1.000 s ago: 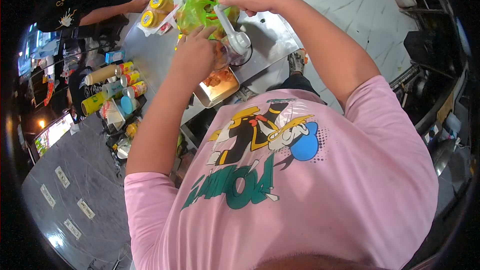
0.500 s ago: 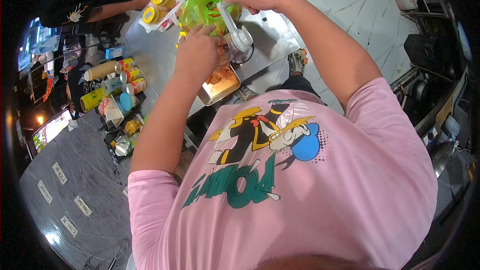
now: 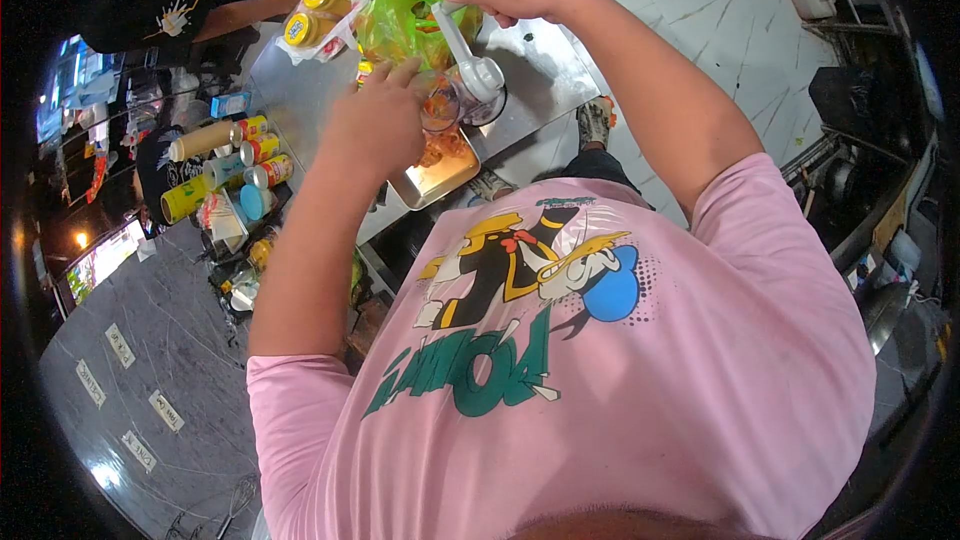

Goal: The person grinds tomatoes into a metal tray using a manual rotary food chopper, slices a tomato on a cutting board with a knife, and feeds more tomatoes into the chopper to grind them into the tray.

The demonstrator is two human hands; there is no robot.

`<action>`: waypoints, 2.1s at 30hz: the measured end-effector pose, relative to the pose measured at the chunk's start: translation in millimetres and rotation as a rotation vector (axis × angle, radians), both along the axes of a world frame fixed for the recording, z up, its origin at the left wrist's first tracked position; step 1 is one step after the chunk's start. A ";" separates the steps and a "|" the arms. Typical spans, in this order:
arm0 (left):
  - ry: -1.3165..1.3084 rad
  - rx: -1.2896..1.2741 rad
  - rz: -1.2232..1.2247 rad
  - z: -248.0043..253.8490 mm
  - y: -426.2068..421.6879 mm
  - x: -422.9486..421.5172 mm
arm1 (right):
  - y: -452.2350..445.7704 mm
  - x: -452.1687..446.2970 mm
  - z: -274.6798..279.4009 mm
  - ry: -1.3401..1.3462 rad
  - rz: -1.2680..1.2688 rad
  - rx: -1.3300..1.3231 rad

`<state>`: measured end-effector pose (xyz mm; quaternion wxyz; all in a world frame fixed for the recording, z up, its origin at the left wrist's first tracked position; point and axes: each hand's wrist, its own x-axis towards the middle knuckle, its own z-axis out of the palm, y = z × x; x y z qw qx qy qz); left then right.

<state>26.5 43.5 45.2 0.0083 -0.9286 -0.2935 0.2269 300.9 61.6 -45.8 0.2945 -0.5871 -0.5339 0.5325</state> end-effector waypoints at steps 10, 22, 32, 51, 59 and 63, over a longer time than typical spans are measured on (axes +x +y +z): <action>-0.066 -0.291 0.167 4.0 7.0 -7.9 | 1.3 0.9 -2.5 0.000 0.000 -0.013; -0.086 -0.284 0.234 13.8 -16.4 -5.3 | 3.7 -1.2 0.0 -0.014 -0.014 -0.046; -0.122 -0.509 0.271 -1.7 -4.5 -10.9 | 0.8 -1.0 -1.3 -0.019 -0.014 -0.031; -0.243 -0.670 0.299 8.3 18.4 -8.1 | 2.3 -1.2 -1.6 -0.011 -0.018 -0.040; -0.313 -0.625 0.119 -2.6 17.9 -18.6 | 2.3 -2.7 -3.2 -0.001 -0.032 -0.045; -0.307 -0.641 0.155 -2.4 19.4 -18.4 | 1.4 -2.8 0.8 -0.020 -0.031 -0.062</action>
